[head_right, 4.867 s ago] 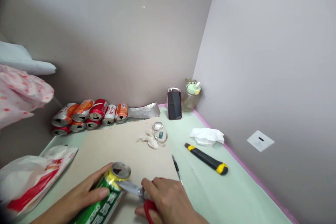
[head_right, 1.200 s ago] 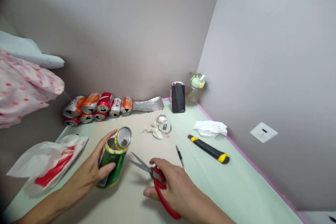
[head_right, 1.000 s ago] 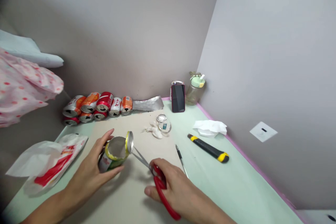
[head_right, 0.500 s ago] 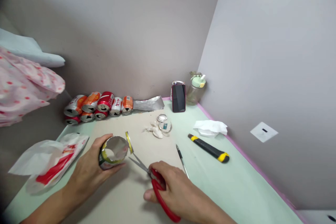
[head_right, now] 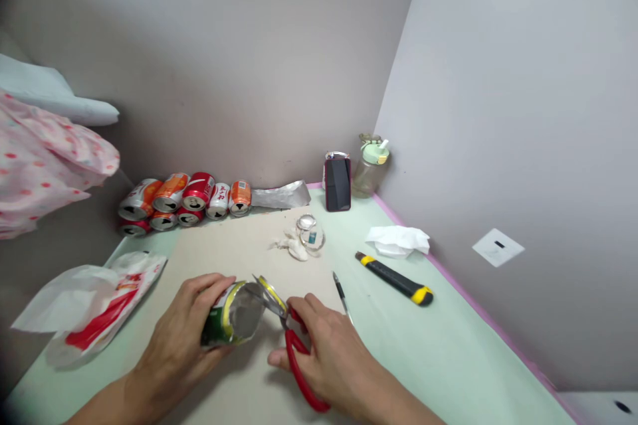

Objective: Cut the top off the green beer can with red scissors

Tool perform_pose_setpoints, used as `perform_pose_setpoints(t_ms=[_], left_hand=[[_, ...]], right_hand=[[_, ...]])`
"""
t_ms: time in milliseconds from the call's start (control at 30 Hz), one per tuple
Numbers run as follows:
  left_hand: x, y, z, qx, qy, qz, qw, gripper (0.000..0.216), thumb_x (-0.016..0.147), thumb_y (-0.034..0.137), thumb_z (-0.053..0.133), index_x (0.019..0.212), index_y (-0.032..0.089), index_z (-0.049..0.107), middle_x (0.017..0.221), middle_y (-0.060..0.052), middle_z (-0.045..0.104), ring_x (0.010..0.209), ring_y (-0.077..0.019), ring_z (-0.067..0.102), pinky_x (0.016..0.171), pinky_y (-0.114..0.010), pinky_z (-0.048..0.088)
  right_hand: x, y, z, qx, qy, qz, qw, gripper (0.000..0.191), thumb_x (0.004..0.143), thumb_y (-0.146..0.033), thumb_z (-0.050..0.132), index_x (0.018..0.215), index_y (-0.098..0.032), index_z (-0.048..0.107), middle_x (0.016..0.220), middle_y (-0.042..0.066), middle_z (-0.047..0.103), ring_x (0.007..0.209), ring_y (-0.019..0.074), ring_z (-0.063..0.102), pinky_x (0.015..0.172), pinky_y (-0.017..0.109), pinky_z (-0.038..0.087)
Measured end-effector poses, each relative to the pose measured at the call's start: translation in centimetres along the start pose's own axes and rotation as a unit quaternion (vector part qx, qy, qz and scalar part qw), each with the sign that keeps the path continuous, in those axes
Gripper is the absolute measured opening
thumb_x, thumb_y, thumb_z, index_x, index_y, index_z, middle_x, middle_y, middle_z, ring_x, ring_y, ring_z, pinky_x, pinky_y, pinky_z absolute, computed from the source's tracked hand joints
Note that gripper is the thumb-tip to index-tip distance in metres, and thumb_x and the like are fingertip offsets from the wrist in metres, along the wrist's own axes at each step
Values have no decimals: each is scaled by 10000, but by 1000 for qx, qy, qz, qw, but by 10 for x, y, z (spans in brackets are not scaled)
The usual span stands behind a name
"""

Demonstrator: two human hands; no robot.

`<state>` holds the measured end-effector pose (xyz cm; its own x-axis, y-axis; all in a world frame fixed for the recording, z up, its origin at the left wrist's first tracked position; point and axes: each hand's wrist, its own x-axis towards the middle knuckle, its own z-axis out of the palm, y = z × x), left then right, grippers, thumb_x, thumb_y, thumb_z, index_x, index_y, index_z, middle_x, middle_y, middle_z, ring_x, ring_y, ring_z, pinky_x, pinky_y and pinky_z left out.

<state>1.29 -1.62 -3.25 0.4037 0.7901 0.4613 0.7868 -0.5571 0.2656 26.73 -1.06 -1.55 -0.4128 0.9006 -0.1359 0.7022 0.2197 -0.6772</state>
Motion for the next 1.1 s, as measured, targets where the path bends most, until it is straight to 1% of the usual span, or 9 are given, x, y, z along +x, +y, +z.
perform_pose_setpoints(t_ms=[200,400,500,600,733,800,900,1000,1100], left_hand=[[0,-1,6,-59,1,31,998,627,848,145,604,1402,208,316,1239,-142,590,1134,-289,605,949,-406,532],[-1,0,7,-82,-3,-3,997,627,816,159,648,1358,230,340,1213,-123,611,1102,-284,632,929,-405,538],[0,0,6,-116,-34,-50,991,629,789,136,652,1323,264,347,1184,-89,615,1057,-260,650,891,-383,548],[3,3,3,-169,-69,-114,976,633,772,144,669,1296,291,346,1167,-57,632,1011,-238,670,860,-361,554],[10,7,-5,-258,-117,-202,938,628,761,212,718,1280,284,373,1208,-56,660,1074,-251,674,884,-346,557],[12,8,-6,-284,-127,-219,925,628,755,217,724,1284,276,389,1223,-58,664,1102,-255,669,902,-343,554],[12,6,-4,-264,-115,-204,936,620,759,208,721,1286,271,400,1241,-66,653,1111,-257,665,904,-348,553],[10,-1,-1,-194,-81,-159,965,608,783,191,696,1296,282,382,1239,-68,632,1101,-253,660,895,-360,553],[6,-7,0,-127,-49,-106,985,614,794,156,662,1316,278,361,1212,-74,618,1079,-251,654,889,-365,552]], right_hand=[[-1,-1,0,-18,5,-5,1000,326,846,-504,694,1029,-245,621,903,20,669,776,203,597,682,266,398],[0,4,5,-31,5,-22,999,282,922,-513,573,983,-243,626,776,5,667,662,177,579,630,250,371],[0,5,3,-41,8,-18,999,289,926,-525,568,989,-252,639,730,-7,642,627,164,550,617,246,354],[-1,2,-5,-24,3,-8,1000,267,919,-509,592,894,-246,629,673,-33,597,595,140,491,593,234,330],[-2,0,-19,71,-68,9,995,232,898,-429,640,807,-221,595,632,-63,557,596,120,445,558,212,317],[-1,0,-22,102,-94,6,990,194,900,-388,637,822,-214,599,657,-64,581,609,117,464,569,206,335],[0,0,-20,54,-65,-7,996,194,896,-419,642,913,-226,642,697,-50,608,645,139,511,617,225,369],[0,0,-16,-3,-26,-3,1000,305,862,-475,686,1086,-271,653,822,-25,667,734,181,574,686,257,405],[1,0,-14,-13,-20,9,1000,393,844,-487,709,1180,-298,632,949,-6,708,826,215,621,739,282,425]])
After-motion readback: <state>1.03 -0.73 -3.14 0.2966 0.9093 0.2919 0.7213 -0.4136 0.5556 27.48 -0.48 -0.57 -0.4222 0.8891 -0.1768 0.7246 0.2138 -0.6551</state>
